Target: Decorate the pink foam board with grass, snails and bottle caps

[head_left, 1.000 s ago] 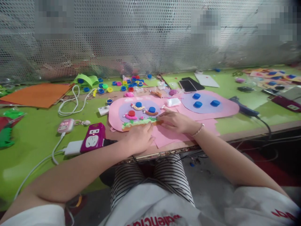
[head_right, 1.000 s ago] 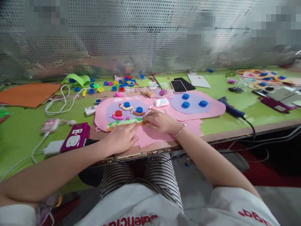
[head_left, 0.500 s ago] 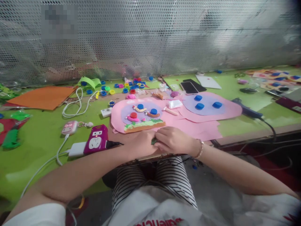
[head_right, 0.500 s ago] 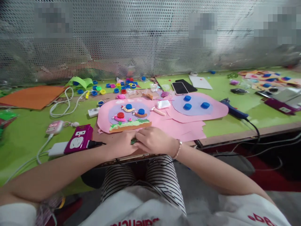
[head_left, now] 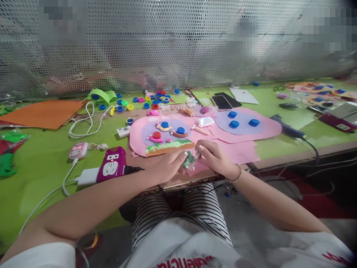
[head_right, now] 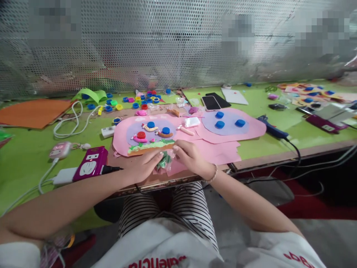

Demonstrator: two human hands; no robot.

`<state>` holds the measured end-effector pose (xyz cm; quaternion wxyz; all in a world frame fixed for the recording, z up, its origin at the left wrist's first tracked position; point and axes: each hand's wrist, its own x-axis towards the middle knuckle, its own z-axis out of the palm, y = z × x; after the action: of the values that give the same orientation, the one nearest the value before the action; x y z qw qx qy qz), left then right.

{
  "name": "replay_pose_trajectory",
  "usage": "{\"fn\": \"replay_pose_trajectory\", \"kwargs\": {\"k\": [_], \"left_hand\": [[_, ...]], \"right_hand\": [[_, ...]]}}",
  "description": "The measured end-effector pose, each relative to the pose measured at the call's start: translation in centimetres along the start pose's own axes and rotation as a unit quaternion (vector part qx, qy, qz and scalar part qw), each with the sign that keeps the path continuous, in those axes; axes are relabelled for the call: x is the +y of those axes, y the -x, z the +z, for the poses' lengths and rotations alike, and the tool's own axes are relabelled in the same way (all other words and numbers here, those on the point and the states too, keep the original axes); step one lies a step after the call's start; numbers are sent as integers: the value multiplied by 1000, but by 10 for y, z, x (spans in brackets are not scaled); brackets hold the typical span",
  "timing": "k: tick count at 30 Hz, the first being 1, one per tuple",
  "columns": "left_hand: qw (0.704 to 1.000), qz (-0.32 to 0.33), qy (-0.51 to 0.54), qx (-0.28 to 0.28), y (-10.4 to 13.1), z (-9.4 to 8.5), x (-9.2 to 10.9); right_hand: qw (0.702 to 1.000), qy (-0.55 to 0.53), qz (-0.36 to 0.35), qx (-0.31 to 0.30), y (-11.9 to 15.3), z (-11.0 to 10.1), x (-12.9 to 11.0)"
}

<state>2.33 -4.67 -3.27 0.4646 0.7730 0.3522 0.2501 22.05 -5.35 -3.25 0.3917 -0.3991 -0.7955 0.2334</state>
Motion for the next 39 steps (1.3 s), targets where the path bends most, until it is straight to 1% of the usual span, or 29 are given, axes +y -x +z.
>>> {"fn": "replay_pose_trajectory", "kwargs": {"k": [1,3,6,9,12,14,18,22,26,28,31,33,35,37,39], "left_hand": [[1000,-13,7,2,-1,0,-1],[999,-34,26,17,-2,2,-2],[996,-43,66,47,-5,4,-6],[995,-32,86,42,-6,5,-7],[992,-20,121,1,-5,5,-6],[988,-24,151,-18,-5,5,-4],[984,-39,173,-15,-5,7,-2],[986,-64,151,-20,-5,9,-6],[992,-55,110,-26,-4,8,-8],[994,-63,84,-27,-4,7,-6],[996,-62,58,-18,-5,7,-2],[998,-46,42,-12,-6,8,-2],[999,-33,34,-7,-6,9,-5],[997,-37,56,-25,-6,9,-8],[989,-47,120,-66,-5,8,-9]], "right_hand": [[1000,-17,-4,9,0,0,1],[998,-30,-34,31,2,0,3],[995,-11,-83,59,6,1,2],[994,5,-100,46,9,3,1],[995,0,-87,54,12,5,2],[995,-27,-67,70,14,6,4],[992,-95,-43,70,18,6,7],[994,-56,-58,69,19,5,9],[993,-31,-96,58,17,5,9],[994,-16,-99,49,15,5,9],[998,-10,-66,14,14,5,10],[999,-40,-25,-10,14,4,11],[997,-71,9,-17,14,4,11],[996,-85,19,-15,14,4,11],[997,-79,-6,-6,14,4,10]]}}
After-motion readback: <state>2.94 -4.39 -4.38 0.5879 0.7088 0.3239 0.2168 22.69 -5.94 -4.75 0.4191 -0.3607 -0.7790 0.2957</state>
